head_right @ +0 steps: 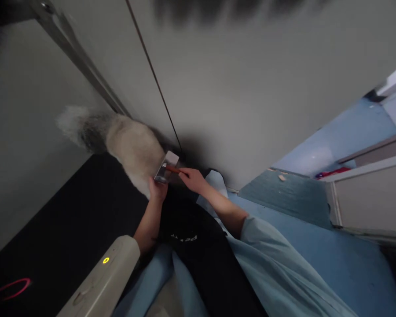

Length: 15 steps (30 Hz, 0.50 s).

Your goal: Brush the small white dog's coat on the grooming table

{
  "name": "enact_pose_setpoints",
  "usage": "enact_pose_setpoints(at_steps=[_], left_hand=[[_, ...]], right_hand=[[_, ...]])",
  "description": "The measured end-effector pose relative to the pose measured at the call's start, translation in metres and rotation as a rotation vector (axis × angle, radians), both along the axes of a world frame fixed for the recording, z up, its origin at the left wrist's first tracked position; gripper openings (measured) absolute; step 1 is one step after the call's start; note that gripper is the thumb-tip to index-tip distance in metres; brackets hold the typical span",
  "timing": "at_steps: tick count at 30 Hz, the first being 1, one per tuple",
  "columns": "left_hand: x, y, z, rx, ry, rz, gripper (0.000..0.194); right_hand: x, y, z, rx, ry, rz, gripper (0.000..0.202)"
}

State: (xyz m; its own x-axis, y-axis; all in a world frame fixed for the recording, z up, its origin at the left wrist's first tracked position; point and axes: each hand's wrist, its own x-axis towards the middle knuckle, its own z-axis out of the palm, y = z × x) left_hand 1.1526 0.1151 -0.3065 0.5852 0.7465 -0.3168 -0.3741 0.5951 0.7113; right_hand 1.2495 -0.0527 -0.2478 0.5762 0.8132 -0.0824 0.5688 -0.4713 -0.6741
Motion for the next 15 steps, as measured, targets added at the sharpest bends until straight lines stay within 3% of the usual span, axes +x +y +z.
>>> enact_pose_setpoints(at_steps=[4,6,8,12,15], left_hand=[[0.01,-0.005,0.007,-0.022,0.001,-0.148,0.036],[0.013,-0.006,0.007,-0.02,0.011,-0.183,0.031],[0.016,-0.005,0.007,-0.044,0.009,-0.193,0.033],[0.018,-0.002,0.012,-0.125,0.106,-0.2,0.035],[0.016,-0.001,0.017,-0.084,0.083,-0.315,0.034]], right_hand=[[0.011,-0.02,0.004,-0.405,-0.071,-0.08,0.035],[0.013,-0.037,0.008,-0.511,-0.093,-0.16,0.035],[0.011,-0.038,0.018,-0.441,-0.126,-0.157,0.037],[0.006,-0.01,0.032,-0.173,-0.148,0.008,0.04],[0.012,-0.019,0.021,-0.321,-0.11,0.018,0.038]])
